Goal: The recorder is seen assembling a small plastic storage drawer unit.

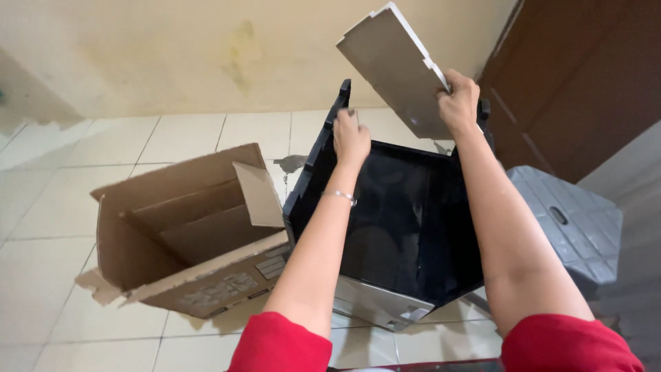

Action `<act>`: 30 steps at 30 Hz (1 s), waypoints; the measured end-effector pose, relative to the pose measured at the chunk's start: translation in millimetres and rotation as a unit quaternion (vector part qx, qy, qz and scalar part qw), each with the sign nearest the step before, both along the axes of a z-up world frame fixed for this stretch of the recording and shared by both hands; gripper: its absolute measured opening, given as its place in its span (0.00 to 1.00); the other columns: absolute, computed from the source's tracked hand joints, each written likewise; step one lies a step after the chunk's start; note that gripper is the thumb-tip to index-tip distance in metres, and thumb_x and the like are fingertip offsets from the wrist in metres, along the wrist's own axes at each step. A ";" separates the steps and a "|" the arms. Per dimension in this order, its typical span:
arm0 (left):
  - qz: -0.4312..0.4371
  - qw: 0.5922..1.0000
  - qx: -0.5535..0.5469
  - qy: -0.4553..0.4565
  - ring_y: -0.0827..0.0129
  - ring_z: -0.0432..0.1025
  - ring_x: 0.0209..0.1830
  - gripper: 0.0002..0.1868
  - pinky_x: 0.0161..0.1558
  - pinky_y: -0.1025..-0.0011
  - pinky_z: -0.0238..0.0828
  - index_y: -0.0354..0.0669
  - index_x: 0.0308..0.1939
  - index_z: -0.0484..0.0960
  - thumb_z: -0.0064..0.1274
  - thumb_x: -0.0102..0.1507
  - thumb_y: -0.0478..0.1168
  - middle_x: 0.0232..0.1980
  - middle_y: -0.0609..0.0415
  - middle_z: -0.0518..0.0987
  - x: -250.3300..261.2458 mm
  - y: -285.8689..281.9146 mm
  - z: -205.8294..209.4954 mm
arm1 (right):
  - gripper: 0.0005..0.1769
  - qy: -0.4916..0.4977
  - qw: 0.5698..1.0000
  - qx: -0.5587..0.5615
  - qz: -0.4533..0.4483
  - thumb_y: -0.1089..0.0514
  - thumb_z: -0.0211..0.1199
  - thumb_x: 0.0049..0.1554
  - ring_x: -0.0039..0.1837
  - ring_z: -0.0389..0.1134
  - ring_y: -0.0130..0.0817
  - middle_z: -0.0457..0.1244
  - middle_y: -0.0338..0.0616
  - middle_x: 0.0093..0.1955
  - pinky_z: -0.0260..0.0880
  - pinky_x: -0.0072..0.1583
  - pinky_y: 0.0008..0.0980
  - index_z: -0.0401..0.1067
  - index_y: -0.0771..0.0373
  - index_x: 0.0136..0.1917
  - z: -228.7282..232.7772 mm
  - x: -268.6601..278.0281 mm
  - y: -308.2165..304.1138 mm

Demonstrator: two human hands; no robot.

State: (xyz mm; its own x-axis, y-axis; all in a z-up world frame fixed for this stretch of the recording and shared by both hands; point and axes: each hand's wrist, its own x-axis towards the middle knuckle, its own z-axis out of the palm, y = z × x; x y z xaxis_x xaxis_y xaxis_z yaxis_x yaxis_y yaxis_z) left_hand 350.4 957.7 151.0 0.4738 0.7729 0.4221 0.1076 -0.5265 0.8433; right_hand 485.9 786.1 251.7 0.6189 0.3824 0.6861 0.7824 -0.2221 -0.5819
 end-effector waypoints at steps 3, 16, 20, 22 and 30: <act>0.025 1.000 0.011 -0.011 0.42 0.70 0.62 0.25 0.60 0.52 0.67 0.41 0.61 0.69 0.53 0.60 0.36 0.61 0.35 0.73 12.1 27.0 47.0 | 0.11 -0.005 1.000 -0.017 -0.020 0.72 0.62 0.54 0.44 0.71 0.42 0.69 0.57 0.42 0.69 0.49 0.38 0.77 0.67 0.51 2.6 8.6 10.2; -0.136 0.955 0.078 0.250 0.46 0.59 0.72 0.49 0.67 0.59 0.61 0.33 0.72 0.50 0.63 0.52 0.35 0.71 0.33 0.62 38.7 107.5 56.8 | 0.10 0.003 0.997 -0.066 -0.036 0.72 0.63 0.53 0.45 0.72 0.50 0.68 0.60 0.42 0.69 0.51 0.41 0.76 0.68 0.49 -14.2 47.8 27.8; -0.100 0.929 0.041 0.353 0.48 0.63 0.73 0.40 0.69 0.57 0.64 0.38 0.74 0.55 0.56 0.60 0.35 0.73 0.38 0.66 51.7 104.6 60.3 | 0.13 0.002 0.997 -0.076 -0.019 0.72 0.62 0.52 0.46 0.72 0.48 0.69 0.58 0.44 0.69 0.50 0.40 0.77 0.67 0.51 -10.9 62.8 33.7; -0.083 0.932 0.031 0.352 0.48 0.65 0.73 0.36 0.69 0.55 0.65 0.39 0.73 0.58 0.52 0.62 0.34 0.73 0.40 0.68 65.3 102.9 53.3 | 0.12 -0.018 0.996 -0.090 -0.018 0.73 0.62 0.52 0.47 0.71 0.49 0.69 0.59 0.44 0.69 0.50 0.41 0.76 0.68 0.51 -6.7 70.9 31.8; -0.001 0.956 0.097 0.278 0.46 0.71 0.63 0.33 0.61 0.54 0.69 0.51 0.71 0.65 0.50 0.61 0.29 0.67 0.43 0.73 64.6 106.7 37.6 | 0.18 -0.008 0.998 -0.060 0.022 0.74 0.61 0.52 0.51 0.73 0.47 0.70 0.59 0.49 0.71 0.53 0.41 0.74 0.65 0.56 18.6 67.7 31.1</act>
